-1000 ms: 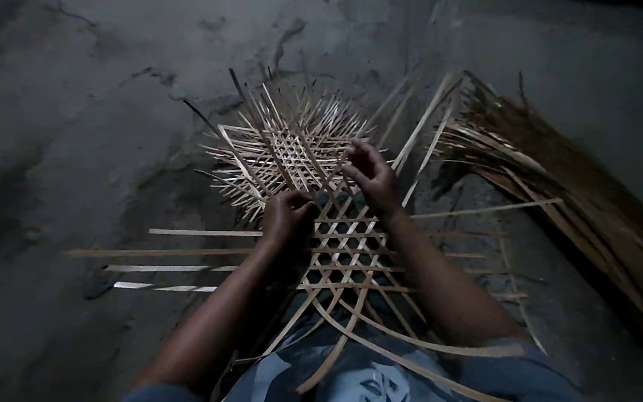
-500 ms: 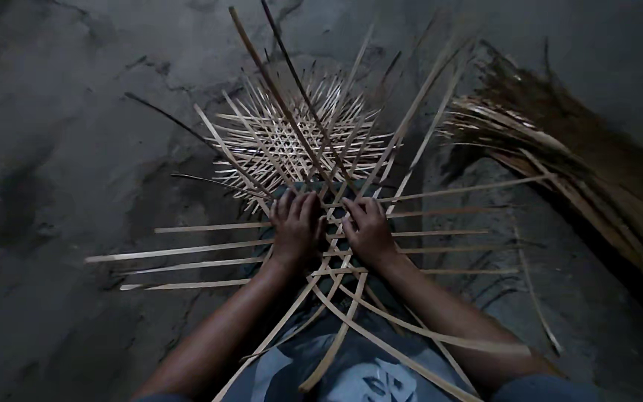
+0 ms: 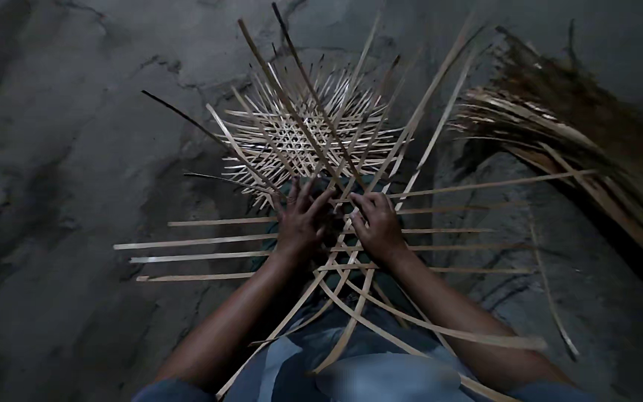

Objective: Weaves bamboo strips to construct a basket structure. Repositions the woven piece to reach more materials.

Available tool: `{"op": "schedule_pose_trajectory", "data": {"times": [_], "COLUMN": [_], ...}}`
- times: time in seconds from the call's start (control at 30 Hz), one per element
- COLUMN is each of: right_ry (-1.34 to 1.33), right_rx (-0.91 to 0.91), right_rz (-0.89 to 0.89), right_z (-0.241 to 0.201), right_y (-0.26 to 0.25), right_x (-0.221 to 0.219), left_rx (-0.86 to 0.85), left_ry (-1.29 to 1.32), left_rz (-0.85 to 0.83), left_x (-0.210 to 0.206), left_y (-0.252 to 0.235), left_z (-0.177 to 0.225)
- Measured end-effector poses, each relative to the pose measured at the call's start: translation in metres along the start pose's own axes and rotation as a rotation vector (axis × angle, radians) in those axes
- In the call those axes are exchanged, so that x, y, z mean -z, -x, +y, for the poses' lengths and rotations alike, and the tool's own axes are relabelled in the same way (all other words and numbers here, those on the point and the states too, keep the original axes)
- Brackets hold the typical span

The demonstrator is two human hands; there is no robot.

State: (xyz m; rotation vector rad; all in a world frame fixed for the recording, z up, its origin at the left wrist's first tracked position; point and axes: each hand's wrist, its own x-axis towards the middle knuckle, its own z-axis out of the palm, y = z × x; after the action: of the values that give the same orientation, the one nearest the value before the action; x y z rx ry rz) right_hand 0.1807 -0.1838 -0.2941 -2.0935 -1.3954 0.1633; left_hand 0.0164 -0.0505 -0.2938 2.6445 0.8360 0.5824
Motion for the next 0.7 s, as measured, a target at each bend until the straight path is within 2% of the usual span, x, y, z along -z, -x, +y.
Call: {"op": "schedule_pose_trajectory", "data": {"times": [0.1,0.3,0.6,0.7], "right_ry": [-0.027,0.007,-0.017,-0.01], "right_rx": [0.007,0.016,-0.01,-0.005], "right_rz": [0.004,-0.006,0.0,-0.001], "right_z": [0.002,0.003,0.003,0.001], "right_y": [0.0,-0.001,0.002,0.003], "right_x": [0.001,-0.003,0.001,0.003], "left_rx": [0.1,0.134,0.276,0.251], "left_ry": [0.009,-0.165,-0.213,-0.253], "left_rz": [0.108,-0.073,-0.149,-0.08], "left_x": [0.021,0.028,0.029,0.03], "left_y": [0.01,0.026,0.024,0.027], "left_z": [-0.018,-0.034,-0.026,-0.022]}}
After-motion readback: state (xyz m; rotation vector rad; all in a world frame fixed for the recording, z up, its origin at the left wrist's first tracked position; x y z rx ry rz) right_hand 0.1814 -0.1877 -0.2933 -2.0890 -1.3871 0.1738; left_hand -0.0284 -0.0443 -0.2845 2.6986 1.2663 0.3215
